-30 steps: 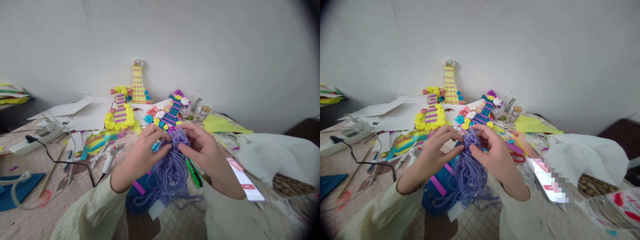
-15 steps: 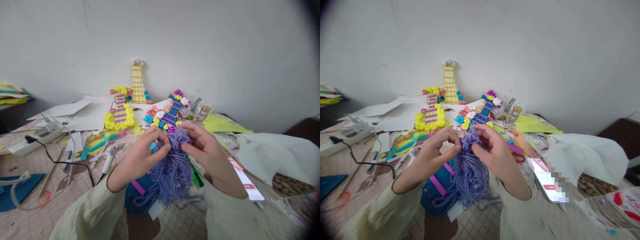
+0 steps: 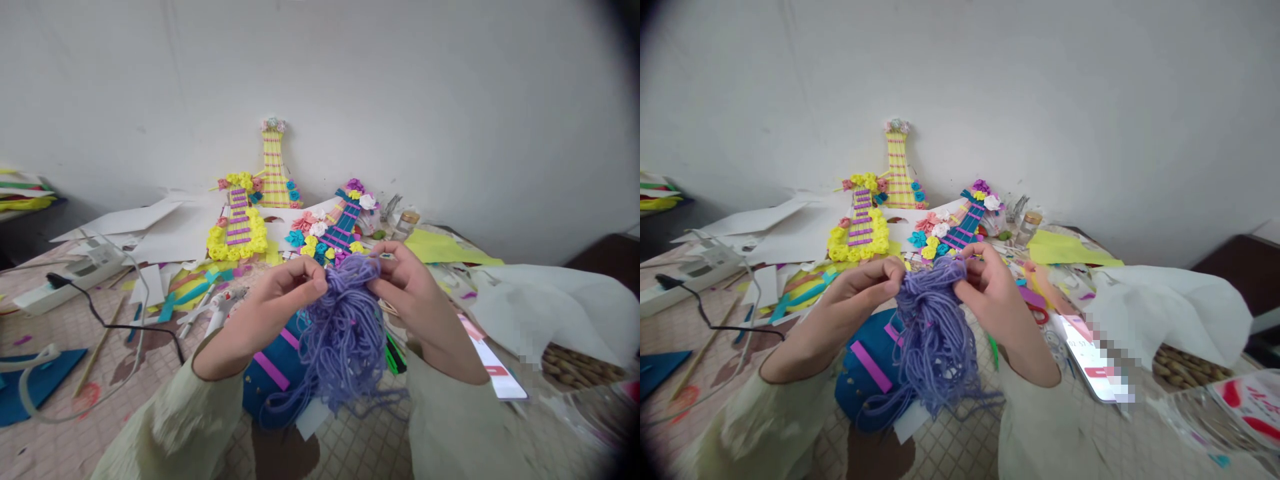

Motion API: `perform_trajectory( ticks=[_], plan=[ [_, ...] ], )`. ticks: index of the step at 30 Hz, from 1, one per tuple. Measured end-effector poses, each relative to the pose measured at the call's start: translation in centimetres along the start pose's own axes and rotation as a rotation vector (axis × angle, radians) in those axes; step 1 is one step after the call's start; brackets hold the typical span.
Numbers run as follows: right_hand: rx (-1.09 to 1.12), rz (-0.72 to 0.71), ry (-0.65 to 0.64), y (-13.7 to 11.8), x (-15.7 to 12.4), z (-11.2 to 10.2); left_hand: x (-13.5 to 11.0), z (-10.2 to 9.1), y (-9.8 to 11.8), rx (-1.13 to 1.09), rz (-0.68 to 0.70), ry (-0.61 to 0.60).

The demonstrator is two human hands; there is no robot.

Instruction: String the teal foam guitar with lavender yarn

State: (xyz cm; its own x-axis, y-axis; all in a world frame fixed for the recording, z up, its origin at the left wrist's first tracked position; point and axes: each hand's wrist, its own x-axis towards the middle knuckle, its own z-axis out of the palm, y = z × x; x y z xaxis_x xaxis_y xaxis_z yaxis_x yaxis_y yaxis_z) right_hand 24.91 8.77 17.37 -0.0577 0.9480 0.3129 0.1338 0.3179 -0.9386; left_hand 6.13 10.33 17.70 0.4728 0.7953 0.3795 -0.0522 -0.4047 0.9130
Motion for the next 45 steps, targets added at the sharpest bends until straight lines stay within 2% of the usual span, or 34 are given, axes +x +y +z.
perform_trajectory(
  ticks=[2,6,8,10,12,20,27,31,34,37,45],
  plan=[
    [-0.061,-0.086,0.005,0.0,0.0,-0.2,0.0,0.1,0.0,-0.036,-0.014,0.01],
    [-0.192,-0.321,0.138,-0.5,-0.6,0.1,0.1,0.4,-0.4,-0.037,-0.049,0.032],
    [-0.3,-0.347,0.08,-0.9,-1.1,0.7,0.1,0.6,-0.6,-0.036,-0.067,0.021],
    [-0.411,-0.336,-0.003,-1.2,-1.5,1.4,0.2,0.7,-0.8,-0.054,-0.092,0.01],
    [-0.471,-0.316,-0.015,-1.2,-1.7,1.8,0.2,0.7,-1.1,-0.094,-0.108,0.011],
    [-0.435,-0.237,0.062,-1.1,-1.3,1.0,0.3,0.7,-1.4,-0.236,-0.194,-0.027],
    [-0.361,-0.215,0.2,-1.1,-1.3,0.7,0.5,0.6,-1.6,-0.367,-0.241,-0.077],
    [-0.384,-0.284,0.159,-1.1,-1.2,0.6,0.5,0.7,-1.5,-0.397,-0.244,-0.032],
    [-0.418,-0.393,0.045,-1.1,-1.2,1.2,0.4,0.9,-1.6,-0.406,-0.265,0.01],
    [-0.416,-0.432,-0.026,-0.9,-1.1,1.7,0.4,1.0,-1.9,-0.418,-0.28,-0.005],
    [-0.378,-0.283,0.056,-0.2,-0.7,0.8,0.6,0.7,-2.0,-0.434,-0.273,0.009]
  ],
)
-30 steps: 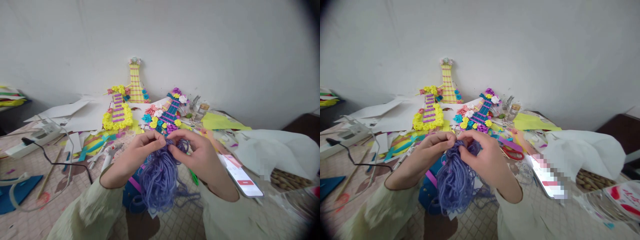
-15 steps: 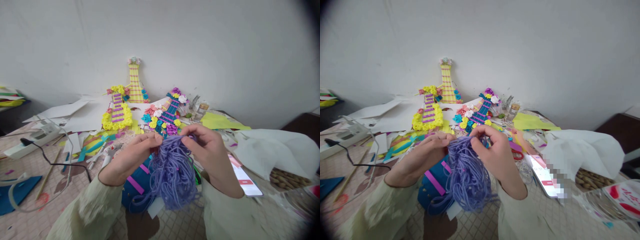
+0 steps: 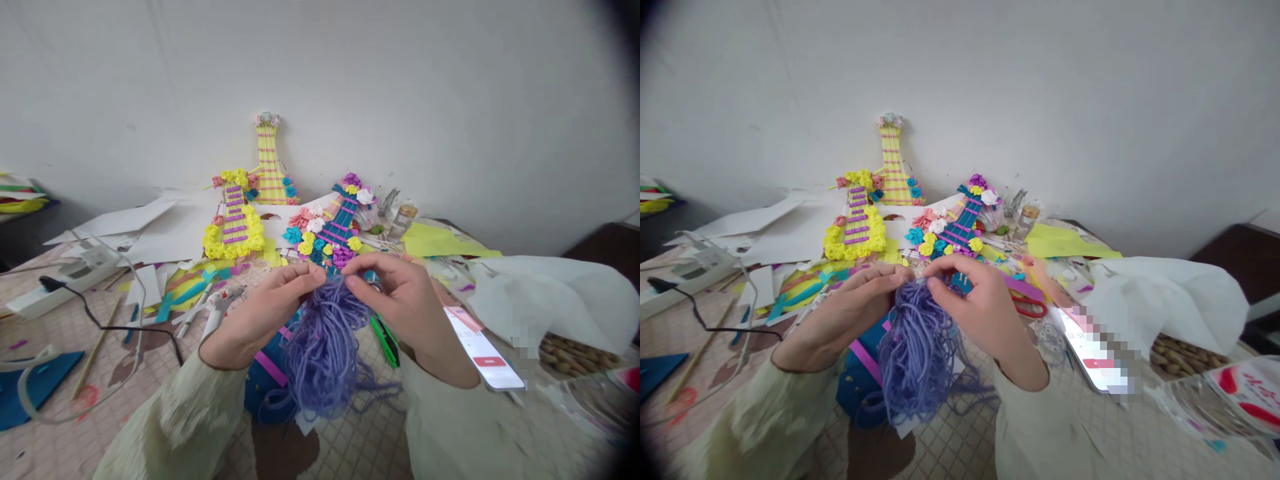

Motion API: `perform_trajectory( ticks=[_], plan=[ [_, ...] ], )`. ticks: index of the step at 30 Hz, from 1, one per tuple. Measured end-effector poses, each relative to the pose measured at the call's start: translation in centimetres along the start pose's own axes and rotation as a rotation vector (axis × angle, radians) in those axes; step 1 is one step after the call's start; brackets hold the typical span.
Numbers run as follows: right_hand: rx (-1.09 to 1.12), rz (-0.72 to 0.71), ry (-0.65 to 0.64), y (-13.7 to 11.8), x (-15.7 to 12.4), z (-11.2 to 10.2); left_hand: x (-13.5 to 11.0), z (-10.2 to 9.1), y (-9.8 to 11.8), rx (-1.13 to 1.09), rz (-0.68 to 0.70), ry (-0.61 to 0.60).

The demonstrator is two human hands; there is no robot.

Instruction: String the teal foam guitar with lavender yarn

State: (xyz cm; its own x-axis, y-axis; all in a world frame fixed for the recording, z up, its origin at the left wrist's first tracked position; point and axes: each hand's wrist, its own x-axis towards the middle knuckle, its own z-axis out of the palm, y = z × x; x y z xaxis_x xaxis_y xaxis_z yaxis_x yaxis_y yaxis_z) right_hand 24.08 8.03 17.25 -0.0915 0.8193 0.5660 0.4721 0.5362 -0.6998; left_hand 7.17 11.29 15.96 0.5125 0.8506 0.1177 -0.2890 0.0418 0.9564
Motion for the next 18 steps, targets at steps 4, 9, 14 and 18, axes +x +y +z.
perform_trajectory(
  ticks=[4,9,14,18],
  plan=[
    [0.009,0.047,0.103,0.2,0.0,-0.5,-0.1,0.0,0.4,-0.006,-0.023,-0.044],
    [-0.022,0.043,0.181,0.2,0.1,-1.2,0.0,-0.4,0.6,-0.076,-0.018,-0.076],
    [-0.019,0.062,0.302,0.8,0.3,-1.5,-0.1,-0.8,1.0,-0.131,-0.025,-0.067],
    [-0.027,0.059,0.509,2.2,0.8,-1.6,-0.3,-0.9,1.7,-0.201,-0.046,-0.038]
  ],
)
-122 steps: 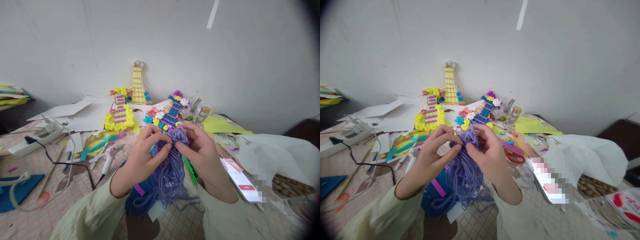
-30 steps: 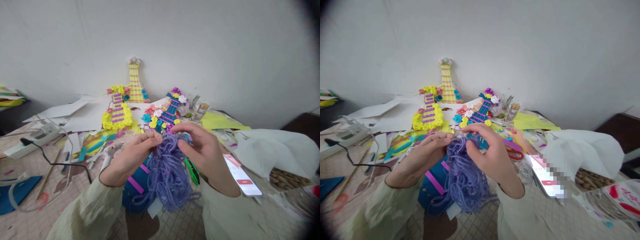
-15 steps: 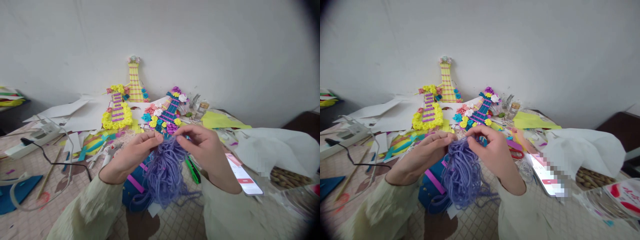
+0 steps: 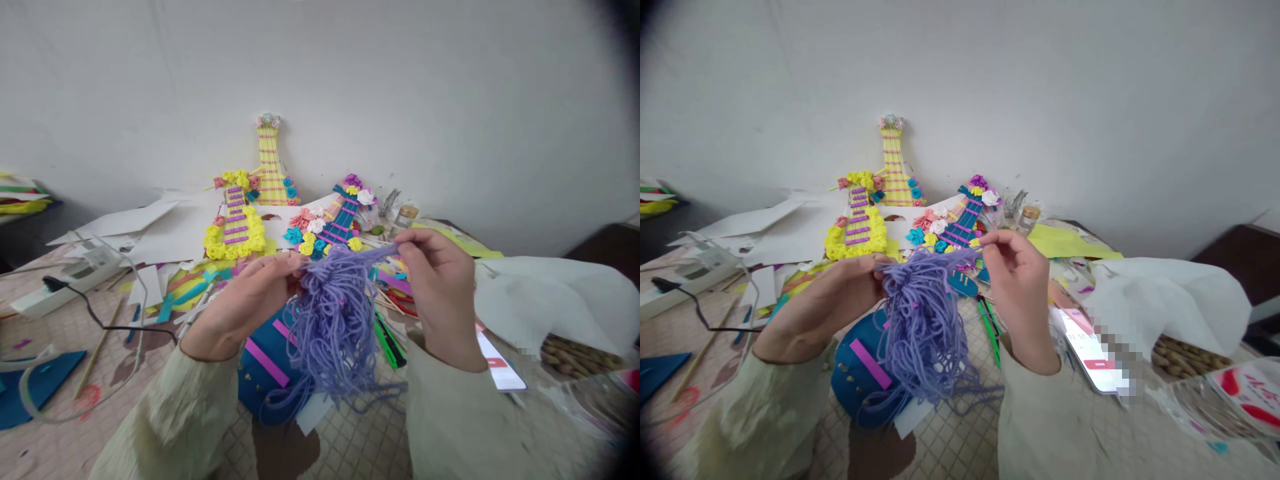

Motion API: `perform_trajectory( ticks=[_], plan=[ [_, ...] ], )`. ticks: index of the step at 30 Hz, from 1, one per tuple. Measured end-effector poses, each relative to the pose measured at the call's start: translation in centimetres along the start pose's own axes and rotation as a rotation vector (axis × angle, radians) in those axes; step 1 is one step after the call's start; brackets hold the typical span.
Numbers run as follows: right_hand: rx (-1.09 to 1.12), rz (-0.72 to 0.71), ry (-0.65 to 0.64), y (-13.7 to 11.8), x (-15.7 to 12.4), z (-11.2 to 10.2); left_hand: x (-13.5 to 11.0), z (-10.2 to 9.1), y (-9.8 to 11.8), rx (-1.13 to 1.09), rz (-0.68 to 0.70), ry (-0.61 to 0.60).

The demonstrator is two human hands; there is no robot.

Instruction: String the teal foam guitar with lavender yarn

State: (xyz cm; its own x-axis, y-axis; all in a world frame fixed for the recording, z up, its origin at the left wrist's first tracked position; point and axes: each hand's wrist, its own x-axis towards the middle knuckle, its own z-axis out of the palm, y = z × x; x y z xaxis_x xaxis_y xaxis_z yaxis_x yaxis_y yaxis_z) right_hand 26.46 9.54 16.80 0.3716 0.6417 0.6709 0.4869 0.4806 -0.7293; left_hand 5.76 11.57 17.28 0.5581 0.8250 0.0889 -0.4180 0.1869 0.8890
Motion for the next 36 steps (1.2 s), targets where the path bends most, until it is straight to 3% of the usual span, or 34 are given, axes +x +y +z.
perform_trajectory(
  ticks=[2,5,11,19,21,27,33,36],
  plan=[
    [0.002,0.005,0.011,0.6,0.3,0.1,0.0,0.0,0.0,-0.02,0.014,0.013],
    [0.012,-0.003,-0.093,0.7,0.4,0.3,0.4,0.0,-0.5,0.01,0.031,0.026],
    [0.066,-0.224,-0.359,-1.4,-1.0,1.3,1.3,-0.4,-1.5,0.133,0.06,0.057],
    [-0.092,-0.18,-0.572,-2.1,-2.5,3.2,1.3,0.0,-1.9,0.284,0.09,0.016],
    [-0.087,-0.17,-0.577,-2.0,-2.4,3.1,1.4,0.0,-1.9,0.338,0.106,0.027],
    [-0.048,-0.079,-0.445,-1.4,-1.4,2.2,1.6,-0.1,-2.0,0.689,0.225,0.104],
    [0.153,0.122,-0.597,-0.6,-1.1,2.3,1.6,0.5,-3.2,0.805,0.389,0.096],
    [0.303,0.257,-0.652,-0.3,-1.1,2.4,1.7,0.6,-3.5,0.869,0.409,0.069]
  ],
)
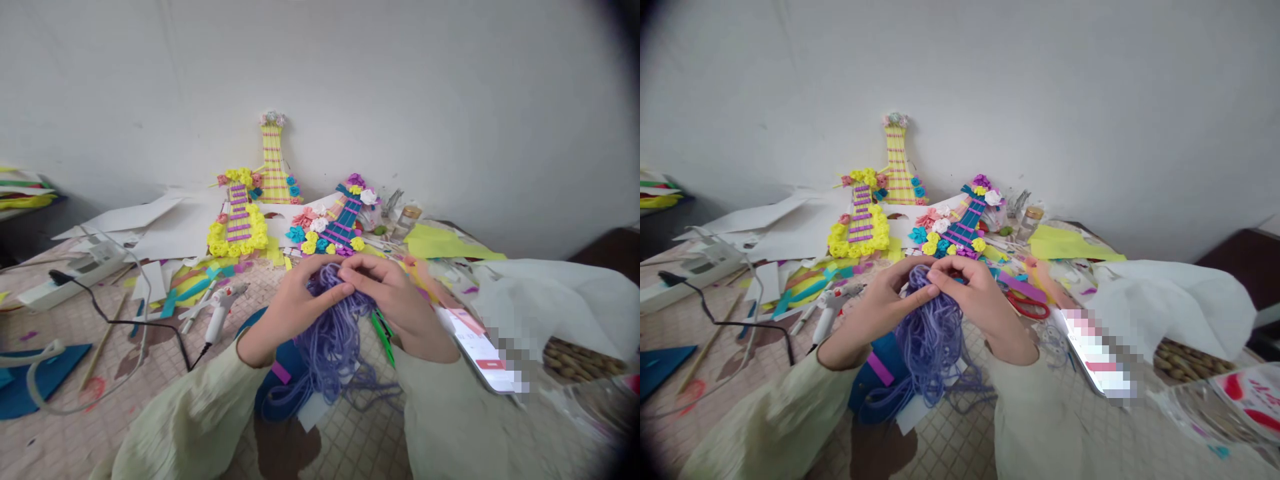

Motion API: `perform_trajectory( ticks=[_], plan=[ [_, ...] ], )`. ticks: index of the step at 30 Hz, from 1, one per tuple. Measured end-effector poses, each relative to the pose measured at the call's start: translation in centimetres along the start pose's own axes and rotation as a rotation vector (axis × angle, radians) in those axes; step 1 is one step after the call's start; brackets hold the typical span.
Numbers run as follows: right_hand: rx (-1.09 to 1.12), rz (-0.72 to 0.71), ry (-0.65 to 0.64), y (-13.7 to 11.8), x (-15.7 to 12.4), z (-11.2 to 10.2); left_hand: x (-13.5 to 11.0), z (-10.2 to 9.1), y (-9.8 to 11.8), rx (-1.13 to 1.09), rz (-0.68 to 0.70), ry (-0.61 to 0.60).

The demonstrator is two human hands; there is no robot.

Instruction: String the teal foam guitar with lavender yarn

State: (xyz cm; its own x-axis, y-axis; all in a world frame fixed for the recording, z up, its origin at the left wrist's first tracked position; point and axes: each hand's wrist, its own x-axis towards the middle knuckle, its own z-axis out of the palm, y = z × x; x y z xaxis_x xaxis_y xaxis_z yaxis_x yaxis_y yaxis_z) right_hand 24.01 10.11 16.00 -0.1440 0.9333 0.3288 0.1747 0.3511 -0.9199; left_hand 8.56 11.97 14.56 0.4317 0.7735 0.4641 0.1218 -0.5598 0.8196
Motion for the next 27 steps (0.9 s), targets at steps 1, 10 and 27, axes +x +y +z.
perform_trajectory(
  ticks=[1,10,27],
  plan=[
    [0.064,0.038,0.006,0.0,0.0,-0.1,0.0,0.0,-0.1,0.02,-0.004,0.0],
    [0.308,0.132,0.092,-0.6,-0.2,-2.2,0.3,-0.5,-0.3,0.148,-0.023,-0.125],
    [0.061,-0.057,0.139,-0.6,-0.6,-1.9,0.1,-0.5,-0.2,0.172,-0.018,-0.275]
  ],
)
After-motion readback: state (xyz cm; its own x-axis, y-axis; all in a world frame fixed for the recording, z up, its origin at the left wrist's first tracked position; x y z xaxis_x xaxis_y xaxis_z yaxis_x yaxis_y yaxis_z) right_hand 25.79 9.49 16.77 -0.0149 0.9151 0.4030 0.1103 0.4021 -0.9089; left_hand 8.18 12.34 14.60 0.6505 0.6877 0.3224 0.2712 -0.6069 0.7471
